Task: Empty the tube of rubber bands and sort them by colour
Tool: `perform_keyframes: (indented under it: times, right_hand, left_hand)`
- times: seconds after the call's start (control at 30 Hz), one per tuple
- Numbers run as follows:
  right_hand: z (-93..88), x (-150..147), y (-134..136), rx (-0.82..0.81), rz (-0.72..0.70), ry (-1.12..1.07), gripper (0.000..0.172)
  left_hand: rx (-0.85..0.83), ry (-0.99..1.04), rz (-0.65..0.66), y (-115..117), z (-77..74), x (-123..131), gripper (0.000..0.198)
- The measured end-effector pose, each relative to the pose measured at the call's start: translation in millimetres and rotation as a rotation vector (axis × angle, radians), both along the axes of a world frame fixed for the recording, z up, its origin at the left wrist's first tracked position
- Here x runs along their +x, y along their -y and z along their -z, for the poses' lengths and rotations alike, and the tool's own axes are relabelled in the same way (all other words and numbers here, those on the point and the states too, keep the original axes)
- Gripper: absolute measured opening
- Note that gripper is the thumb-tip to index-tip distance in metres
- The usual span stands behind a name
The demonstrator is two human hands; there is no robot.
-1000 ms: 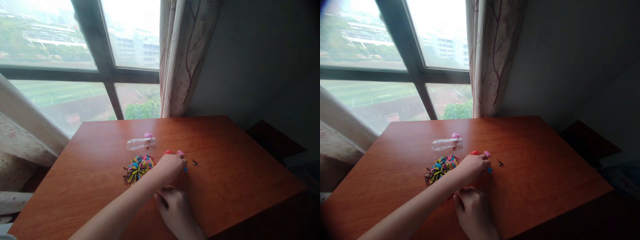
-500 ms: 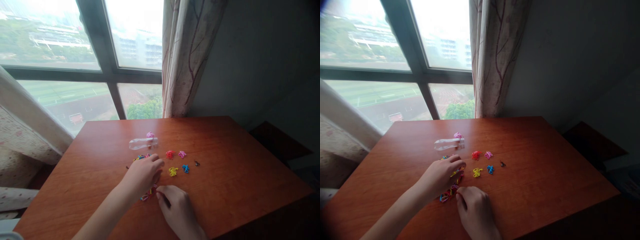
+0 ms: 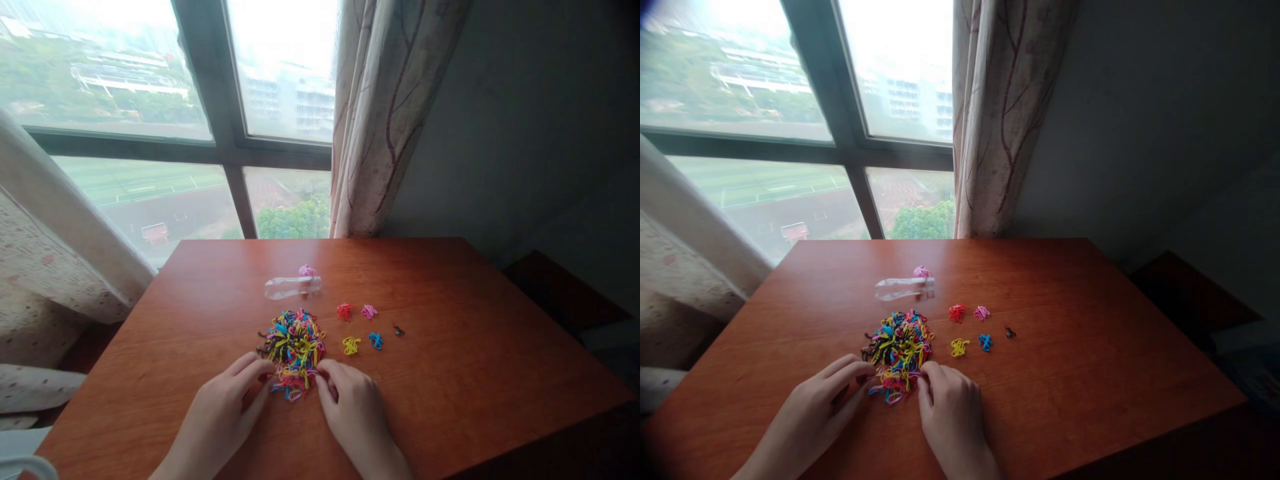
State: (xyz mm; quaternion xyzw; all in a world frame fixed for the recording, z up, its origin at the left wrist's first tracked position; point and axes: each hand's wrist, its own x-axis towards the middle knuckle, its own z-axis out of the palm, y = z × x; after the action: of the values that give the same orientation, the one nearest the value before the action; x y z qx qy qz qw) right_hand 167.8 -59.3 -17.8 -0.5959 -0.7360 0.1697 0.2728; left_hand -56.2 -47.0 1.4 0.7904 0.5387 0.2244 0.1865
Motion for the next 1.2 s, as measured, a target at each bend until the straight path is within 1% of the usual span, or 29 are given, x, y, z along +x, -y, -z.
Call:
perform_keyframes:
  times: [0.1,0.27,0.37,0.47,0.53,0.6,0.67,0.73,0.8,0.87,0.97,1.2]
  right_hand:
    - [-1.7,-1,-2,0.016,0.003,0.0,0.014]
    - [-1.2,-3,-1,0.028,-0.003,0.016,0.015]
    - [2.5,-2,-1,0.033,0.003,-0.048,0.015]
    - [3.3,9,-4,0.043,0.038,-0.124,0.015]
    - [-0.2,24,-12,0.061,0.091,-0.121,0.016]
    - [-6.6,44,-24,0.096,0.174,-0.072,0.018]
    - [-14.4,65,-40,0.114,0.249,0.041,0.017]
    - [-21.3,83,-57,0.082,0.302,0.167,0.014]
    - [-25.8,94,-73,0.028,0.326,0.273,0.012]
    - [-27.3,98,-84,-0.019,0.323,0.356,0.012]
    - [-25.8,98,-91,-0.05,0.304,0.413,0.013]
    - [-26.0,95,-87,-0.049,0.307,0.404,0.015]
  left_hand:
    - [-0.002,0.024,-0.007,4,5.2,1,0.014]
    - [0.001,0.019,-0.021,7,6.6,5,0.016]
    - [0.003,0.016,-0.022,7,6.9,5,0.016]
    - [0.014,0.019,-0.027,7,7.3,6,0.016]
    - [0.017,0.017,-0.023,8,7.2,6,0.017]
    - [0.017,0.015,-0.018,8,6.6,6,0.017]
    - [0.018,0.016,-0.017,9,5.2,6,0.018]
    - [0.016,0.018,-0.019,9,3.5,7,0.018]
    - [0.013,0.02,-0.023,9,1.8,8,0.018]
    - [0.017,0.024,-0.026,8,0.7,8,0.018]
    - [0.034,0.031,-0.026,7,0.4,9,0.017]
    - [0.042,0.023,-0.028,8,0.5,8,0.017]
